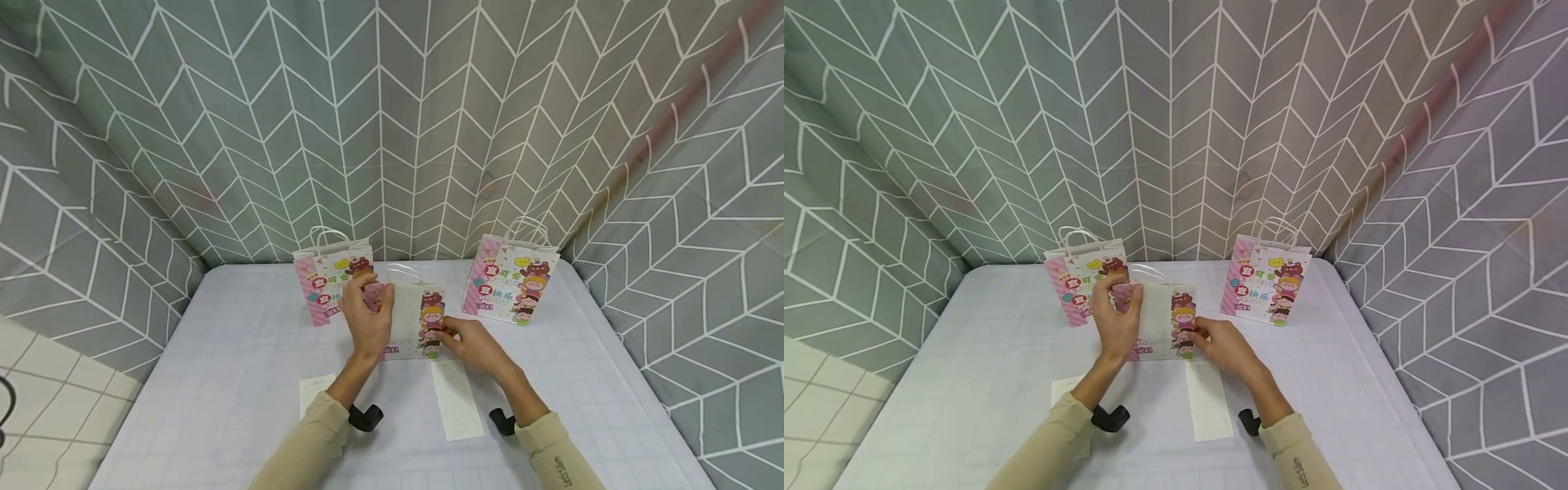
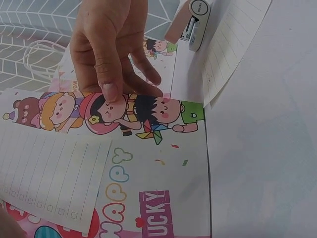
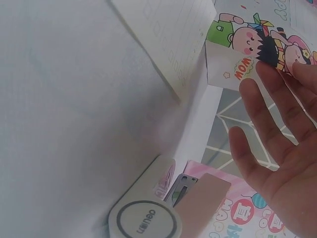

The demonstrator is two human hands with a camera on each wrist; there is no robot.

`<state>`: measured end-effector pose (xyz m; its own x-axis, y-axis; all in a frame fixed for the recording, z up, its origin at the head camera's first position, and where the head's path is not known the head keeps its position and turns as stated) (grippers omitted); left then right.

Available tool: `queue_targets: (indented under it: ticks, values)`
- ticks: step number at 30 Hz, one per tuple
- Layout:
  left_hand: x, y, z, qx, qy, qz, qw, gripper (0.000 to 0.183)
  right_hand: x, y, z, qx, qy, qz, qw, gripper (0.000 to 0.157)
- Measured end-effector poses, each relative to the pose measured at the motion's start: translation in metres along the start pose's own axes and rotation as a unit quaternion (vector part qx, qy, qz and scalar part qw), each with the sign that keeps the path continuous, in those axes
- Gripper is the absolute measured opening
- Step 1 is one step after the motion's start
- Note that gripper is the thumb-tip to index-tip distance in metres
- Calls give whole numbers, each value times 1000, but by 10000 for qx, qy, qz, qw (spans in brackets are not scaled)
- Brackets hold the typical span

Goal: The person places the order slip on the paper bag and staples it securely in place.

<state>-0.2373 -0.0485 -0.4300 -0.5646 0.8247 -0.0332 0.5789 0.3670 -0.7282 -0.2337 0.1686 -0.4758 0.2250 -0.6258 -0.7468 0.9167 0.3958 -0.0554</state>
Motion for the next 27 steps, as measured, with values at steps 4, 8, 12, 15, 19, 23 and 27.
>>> queue_targets:
  ticks: [4, 8, 12, 15, 19, 23, 27]
  values:
    - [0, -2, 1, -16, -89, 177, 9998, 22, 1, -1, -1, -4, 10, 25, 10000, 19]
    - [-1, -5, 1, 51, -89, 338, 9994, 15, 2, 0, 0, -34, 60, -25, 10000, 17]
    - [-2, -8, 1, 95, -128, 541, 9984, 14, 1, 0, 1, 27, 61, -56, 10000, 14]
    - [-2, -10, 1, 12, -128, 707, 9974, 14, 1, 0, 1, 106, 36, -13, 9999, 14]
    - [-3, -12, 2, -171, -51, 882, 9959, 15, 0, -1, 3, 127, 45, 6, 9999, 13]
    - [-2, -13, 3, -263, 13, 987, 9948, 16, -6, -3, 8, 84, -5, -365, 9993, 21]
    - [-1, -14, 5, -309, 71, 1058, 9939, 18, -17, -8, 14, 90, -475, -1182, 9918, 49]
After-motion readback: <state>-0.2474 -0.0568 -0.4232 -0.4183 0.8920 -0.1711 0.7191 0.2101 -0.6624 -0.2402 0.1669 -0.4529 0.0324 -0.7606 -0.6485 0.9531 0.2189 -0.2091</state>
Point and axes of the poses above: each hand's wrist, its own y-axis away from the middle knuckle, its own x-axis out of the palm, z = x × y, the point moved 5 cm from there along -y, towards the middle knuckle, and after that the axes turned 1 degree about -x, right-handed, at the moved point
